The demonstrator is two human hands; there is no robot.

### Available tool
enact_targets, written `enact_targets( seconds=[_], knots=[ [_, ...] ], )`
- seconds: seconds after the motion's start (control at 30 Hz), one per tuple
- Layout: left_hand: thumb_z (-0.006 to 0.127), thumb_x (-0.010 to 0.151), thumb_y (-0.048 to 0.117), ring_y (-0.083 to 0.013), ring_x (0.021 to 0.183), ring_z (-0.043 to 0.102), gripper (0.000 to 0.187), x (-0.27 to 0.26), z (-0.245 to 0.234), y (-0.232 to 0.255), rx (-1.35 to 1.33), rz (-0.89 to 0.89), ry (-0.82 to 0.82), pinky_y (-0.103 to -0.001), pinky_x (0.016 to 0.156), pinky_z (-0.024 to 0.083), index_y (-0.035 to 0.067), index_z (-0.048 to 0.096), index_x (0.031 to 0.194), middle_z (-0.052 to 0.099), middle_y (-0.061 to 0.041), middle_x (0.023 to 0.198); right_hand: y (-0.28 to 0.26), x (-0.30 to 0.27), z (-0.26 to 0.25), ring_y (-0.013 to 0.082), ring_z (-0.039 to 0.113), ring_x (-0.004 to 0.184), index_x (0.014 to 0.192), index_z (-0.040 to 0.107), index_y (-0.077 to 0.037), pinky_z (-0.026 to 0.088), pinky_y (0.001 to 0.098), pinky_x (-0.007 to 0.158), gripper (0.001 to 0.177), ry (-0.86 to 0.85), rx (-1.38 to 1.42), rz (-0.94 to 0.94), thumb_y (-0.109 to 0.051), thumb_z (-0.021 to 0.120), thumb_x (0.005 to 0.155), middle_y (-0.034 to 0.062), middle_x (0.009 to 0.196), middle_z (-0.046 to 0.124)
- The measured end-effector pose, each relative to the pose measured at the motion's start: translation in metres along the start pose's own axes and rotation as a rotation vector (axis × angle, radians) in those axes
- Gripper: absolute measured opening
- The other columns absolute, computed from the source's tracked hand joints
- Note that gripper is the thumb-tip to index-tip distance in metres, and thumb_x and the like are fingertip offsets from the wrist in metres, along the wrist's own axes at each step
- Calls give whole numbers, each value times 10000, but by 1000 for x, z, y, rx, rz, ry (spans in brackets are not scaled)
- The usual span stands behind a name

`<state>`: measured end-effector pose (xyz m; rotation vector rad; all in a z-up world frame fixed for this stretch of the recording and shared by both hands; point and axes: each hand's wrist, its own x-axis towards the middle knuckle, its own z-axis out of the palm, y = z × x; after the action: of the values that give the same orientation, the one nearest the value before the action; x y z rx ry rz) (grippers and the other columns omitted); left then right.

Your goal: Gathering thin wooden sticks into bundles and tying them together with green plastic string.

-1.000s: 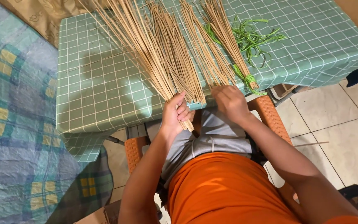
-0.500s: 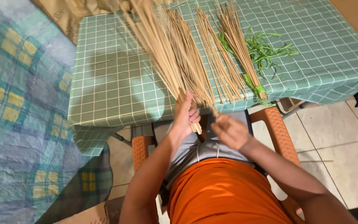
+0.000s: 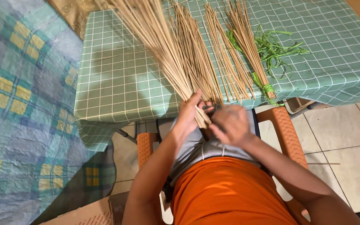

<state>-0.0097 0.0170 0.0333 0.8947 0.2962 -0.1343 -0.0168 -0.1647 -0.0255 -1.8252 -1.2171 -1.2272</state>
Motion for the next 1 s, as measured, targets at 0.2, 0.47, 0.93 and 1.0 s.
enact_targets(
  seconds=[0.2, 0.47, 0.93, 1.0],
  knots=[
    [640, 992, 407, -54, 364, 314, 481, -6, 11, 24, 8, -20, -61, -203, 344, 338, 186, 394, 641, 260, 82, 530, 28, -24, -4, 407, 650, 868, 1176, 622, 35, 508, 491, 784, 651, -308, -378, 430, -499, 778, 838, 196, 918, 604],
    [643, 989, 385, -56, 346, 269, 468, 8, 3, 17, -38, -46, -90, -216, 322, 281, 188, 378, 657, 237, 74, 506, 50, -94, 19, 286, 685, 660, 1071, 633, -235, 551, 415, 630, 292, -448, -567, 617, -333, 708, 806, 16, 760, 602],
    [656, 980, 362, -61, 347, 271, 444, 41, -23, -16, -34, -66, -82, -222, 340, 284, 187, 389, 672, 237, 76, 513, -3, 2, -12, 453, 728, 644, 1593, 270, -131, 559, 573, 656, 792, -665, -365, 805, -238, 671, 918, 196, 667, 717],
    [654, 983, 353, -61, 343, 273, 441, 41, -22, -16, -47, -66, -82, -222, 338, 284, 187, 388, 673, 240, 75, 508, -1, 3, -15, 453, 720, 628, 1603, 275, -140, 558, 563, 641, 742, -626, -346, 793, -176, 627, 950, 198, 643, 700]
  ],
)
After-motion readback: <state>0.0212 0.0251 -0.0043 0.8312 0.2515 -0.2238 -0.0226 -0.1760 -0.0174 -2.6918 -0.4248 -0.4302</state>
